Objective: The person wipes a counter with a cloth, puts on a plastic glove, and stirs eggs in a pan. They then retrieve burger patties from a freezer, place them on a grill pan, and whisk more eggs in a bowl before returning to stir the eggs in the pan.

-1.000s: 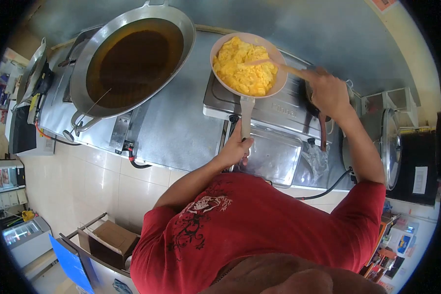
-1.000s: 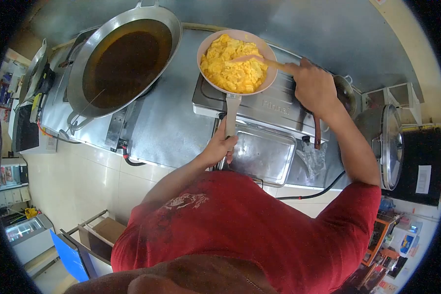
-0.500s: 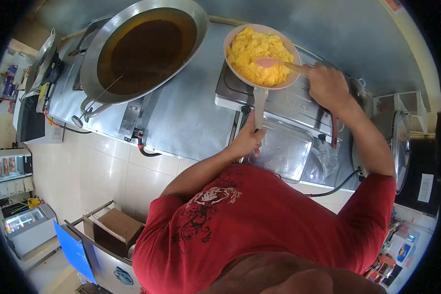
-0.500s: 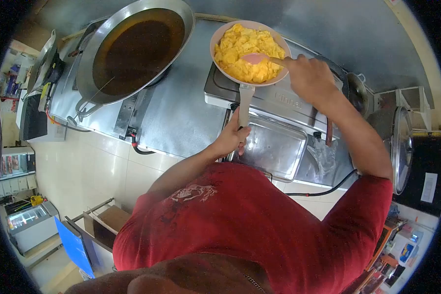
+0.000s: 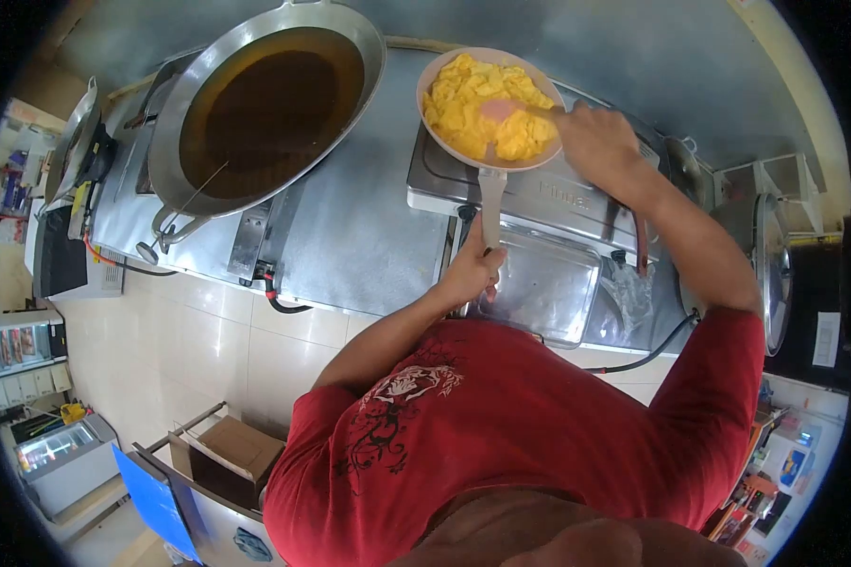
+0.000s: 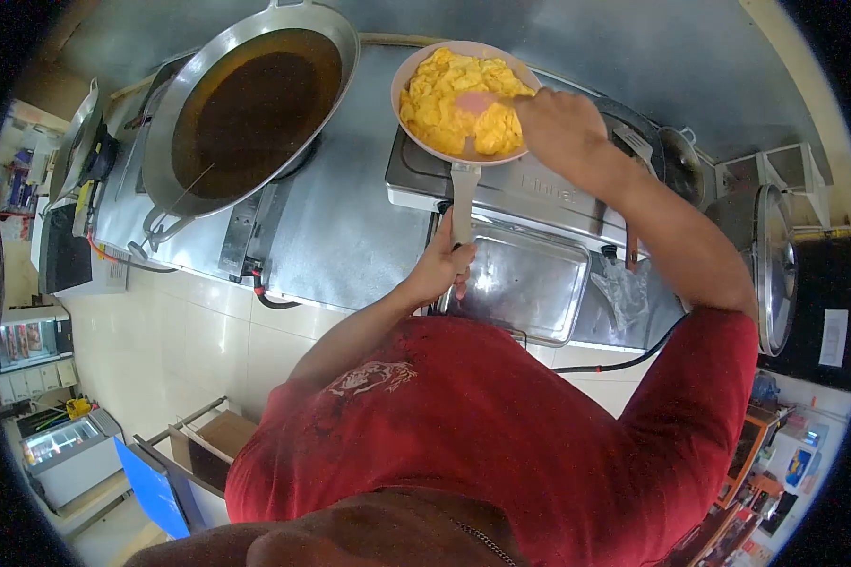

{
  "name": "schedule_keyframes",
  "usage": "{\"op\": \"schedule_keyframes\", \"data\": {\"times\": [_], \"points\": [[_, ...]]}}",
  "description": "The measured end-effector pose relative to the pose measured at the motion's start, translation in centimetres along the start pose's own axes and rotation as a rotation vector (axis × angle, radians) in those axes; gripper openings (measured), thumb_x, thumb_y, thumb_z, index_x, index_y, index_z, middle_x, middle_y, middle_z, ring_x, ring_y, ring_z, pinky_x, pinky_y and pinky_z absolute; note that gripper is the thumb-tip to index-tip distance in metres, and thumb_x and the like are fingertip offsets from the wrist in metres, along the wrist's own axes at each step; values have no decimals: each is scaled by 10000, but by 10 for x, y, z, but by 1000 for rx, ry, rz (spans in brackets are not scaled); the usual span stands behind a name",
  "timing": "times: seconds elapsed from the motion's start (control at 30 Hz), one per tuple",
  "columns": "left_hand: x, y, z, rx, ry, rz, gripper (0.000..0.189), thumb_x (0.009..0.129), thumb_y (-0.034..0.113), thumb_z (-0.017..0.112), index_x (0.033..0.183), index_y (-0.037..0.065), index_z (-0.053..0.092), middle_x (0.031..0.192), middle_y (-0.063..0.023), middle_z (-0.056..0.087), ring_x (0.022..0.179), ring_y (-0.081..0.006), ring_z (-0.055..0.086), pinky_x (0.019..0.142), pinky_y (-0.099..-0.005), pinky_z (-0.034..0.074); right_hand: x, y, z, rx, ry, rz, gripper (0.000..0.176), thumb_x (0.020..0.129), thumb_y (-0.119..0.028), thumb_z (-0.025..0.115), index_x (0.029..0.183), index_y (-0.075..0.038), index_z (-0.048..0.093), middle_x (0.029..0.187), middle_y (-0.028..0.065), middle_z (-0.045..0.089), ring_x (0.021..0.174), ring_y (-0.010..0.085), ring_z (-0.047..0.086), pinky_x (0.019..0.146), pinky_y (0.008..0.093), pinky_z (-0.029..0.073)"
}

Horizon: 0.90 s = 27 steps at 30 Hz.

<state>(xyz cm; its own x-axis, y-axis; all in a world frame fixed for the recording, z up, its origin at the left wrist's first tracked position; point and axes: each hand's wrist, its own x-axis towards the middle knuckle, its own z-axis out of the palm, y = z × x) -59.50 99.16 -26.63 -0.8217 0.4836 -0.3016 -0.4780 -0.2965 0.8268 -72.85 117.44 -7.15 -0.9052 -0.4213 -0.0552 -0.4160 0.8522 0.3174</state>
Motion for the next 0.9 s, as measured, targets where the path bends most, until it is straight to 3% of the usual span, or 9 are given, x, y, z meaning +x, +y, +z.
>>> {"op": "schedule_keyframes", "data": {"times": [0.13,0.33,0.43,0.5,0.63,0.73,0.9], "points": [[-1,4,0,-3,-16,-8,812,997,47,503,1621,244,23,887,-59,467,529,-112,437,407,-316,478,-1,8,-36,-46,71,38,232,916,-118,567,1056,2,708,991,218,733,912,360,743,790,453,604],[2,2,-1,8,-15,4,846,1025,79,508,1631,197,-70,859,-67,491,502,-123,458,406,-332,491,-27,-17,-73,67,-142,-84,265,878,-64,555,1099,-21,694,1003,230,710,909,389,723,821,496,574],[2,-1,0,-5,-8,8,845,1023,77,508,1631,204,-64,827,-57,485,500,-121,455,403,-332,486,-16,-32,-32,125,-249,-211,256,882,-72,558,1091,-52,704,995,226,714,903,381,726,797,480,581],[2,-5,-1,-15,-26,21,848,1021,73,508,1632,212,-64,803,-49,479,501,-119,455,400,-332,482,2,-34,-1,119,-165,-171,273,883,-77,567,1117,-64,707,982,220,718,894,374,729,779,469,587],[-1,-2,4,-40,13,4,843,1016,56,502,1636,225,-45,820,-47,469,507,-120,444,403,-326,480,21,-13,-1,35,39,-78,322,888,-78,577,1183,-69,705,961,209,725,871,361,736,730,451,596],[-1,-2,3,-40,25,-6,836,1008,39,503,1641,231,-9,906,-64,466,537,-129,444,411,-315,482,25,-3,-14,-20,46,11,199,905,-95,588,991,6,737,979,193,745,907,330,748,780,425,604],[0,-1,2,-18,5,-7,845,1010,46,504,1642,229,-26,898,-65,472,540,-129,450,410,-319,483,26,-1,40,41,-86,-75,196,906,-85,577,999,-2,727,998,184,746,893,335,748,766,433,607]]}}
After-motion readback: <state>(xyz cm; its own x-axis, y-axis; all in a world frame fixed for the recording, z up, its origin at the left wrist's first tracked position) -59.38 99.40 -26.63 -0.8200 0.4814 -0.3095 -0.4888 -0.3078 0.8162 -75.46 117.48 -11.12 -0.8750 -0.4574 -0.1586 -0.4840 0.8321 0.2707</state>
